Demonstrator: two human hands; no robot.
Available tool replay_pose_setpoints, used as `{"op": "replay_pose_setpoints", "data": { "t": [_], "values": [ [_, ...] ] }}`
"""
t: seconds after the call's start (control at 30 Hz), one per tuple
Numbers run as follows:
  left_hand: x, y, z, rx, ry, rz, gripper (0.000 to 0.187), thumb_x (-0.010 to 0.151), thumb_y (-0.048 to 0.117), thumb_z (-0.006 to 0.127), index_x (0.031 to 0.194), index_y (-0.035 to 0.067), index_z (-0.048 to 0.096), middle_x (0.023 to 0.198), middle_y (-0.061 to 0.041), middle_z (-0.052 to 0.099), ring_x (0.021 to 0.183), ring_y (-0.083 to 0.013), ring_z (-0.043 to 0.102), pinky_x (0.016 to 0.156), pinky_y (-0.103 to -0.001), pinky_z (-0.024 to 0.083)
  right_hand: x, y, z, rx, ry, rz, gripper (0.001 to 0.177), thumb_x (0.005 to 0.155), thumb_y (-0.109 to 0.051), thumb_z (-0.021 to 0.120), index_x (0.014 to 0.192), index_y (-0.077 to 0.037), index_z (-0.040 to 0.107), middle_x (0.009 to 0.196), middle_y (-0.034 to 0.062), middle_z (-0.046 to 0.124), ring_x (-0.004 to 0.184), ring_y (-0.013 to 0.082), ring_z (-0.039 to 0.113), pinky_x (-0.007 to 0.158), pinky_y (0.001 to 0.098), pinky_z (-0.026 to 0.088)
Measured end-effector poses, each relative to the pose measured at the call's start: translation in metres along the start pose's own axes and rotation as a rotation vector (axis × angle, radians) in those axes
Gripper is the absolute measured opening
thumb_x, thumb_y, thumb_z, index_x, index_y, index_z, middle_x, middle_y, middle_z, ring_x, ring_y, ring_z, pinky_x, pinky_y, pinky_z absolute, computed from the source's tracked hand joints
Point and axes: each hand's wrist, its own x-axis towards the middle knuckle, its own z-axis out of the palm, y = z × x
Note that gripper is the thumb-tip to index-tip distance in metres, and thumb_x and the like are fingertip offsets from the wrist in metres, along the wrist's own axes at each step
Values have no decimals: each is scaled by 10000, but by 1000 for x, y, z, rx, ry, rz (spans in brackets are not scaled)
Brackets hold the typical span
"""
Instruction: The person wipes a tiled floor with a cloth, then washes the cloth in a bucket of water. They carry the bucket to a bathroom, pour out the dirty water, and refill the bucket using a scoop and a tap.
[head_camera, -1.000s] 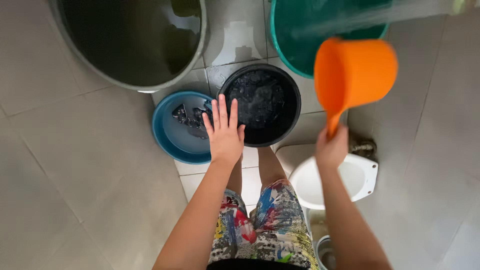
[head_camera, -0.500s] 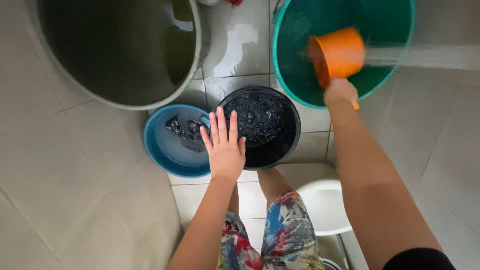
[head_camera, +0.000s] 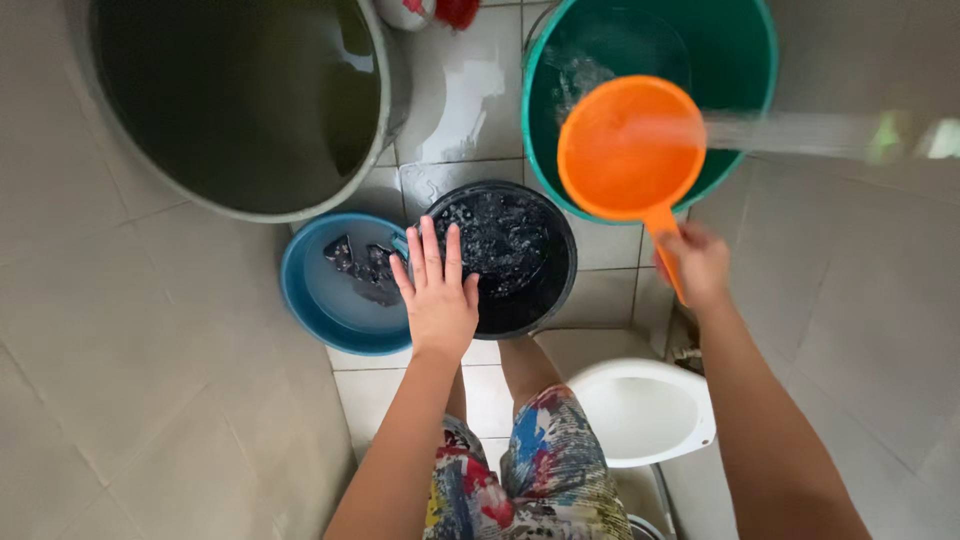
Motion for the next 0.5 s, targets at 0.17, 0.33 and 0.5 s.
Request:
{"op": "replay_pose_setpoints", "data": {
  "t": [0.17, 0.33, 0.5],
  "values": [
    [-5, 13, -13, 13, -12, 4, 790, 942, 304, 650, 1621, 135, 282, 1708, -188, 111, 1580, -389, 110, 1238, -626, 75, -82, 24, -29, -420, 72, -270, 393, 914, -262, 762, 1183, 15, 689, 881, 129, 741, 678, 175, 673, 598, 332, 549],
    [-11, 26, -18, 32, -32, 42, 804, 928, 299, 647, 1621, 130, 276, 1705, -194, 101, 1576, -396, 100, 1238, -626, 65, -146, 53, -11, -774, 281, -482, 350, 899, -325, 789, 1127, -65, 734, 864, 156, 745, 737, 299, 720, 659, 411, 575],
    [-18, 35, -19, 29, -47, 84, 810, 934, 302, 638, 1626, 132, 254, 1707, -191, 102, 1579, -392, 92, 1242, -627, 59, -171, 83, 10, -900, 360, -630, 216, 879, -270, 780, 1006, -102, 734, 756, 133, 691, 676, 338, 672, 626, 461, 545]
  ]
}}
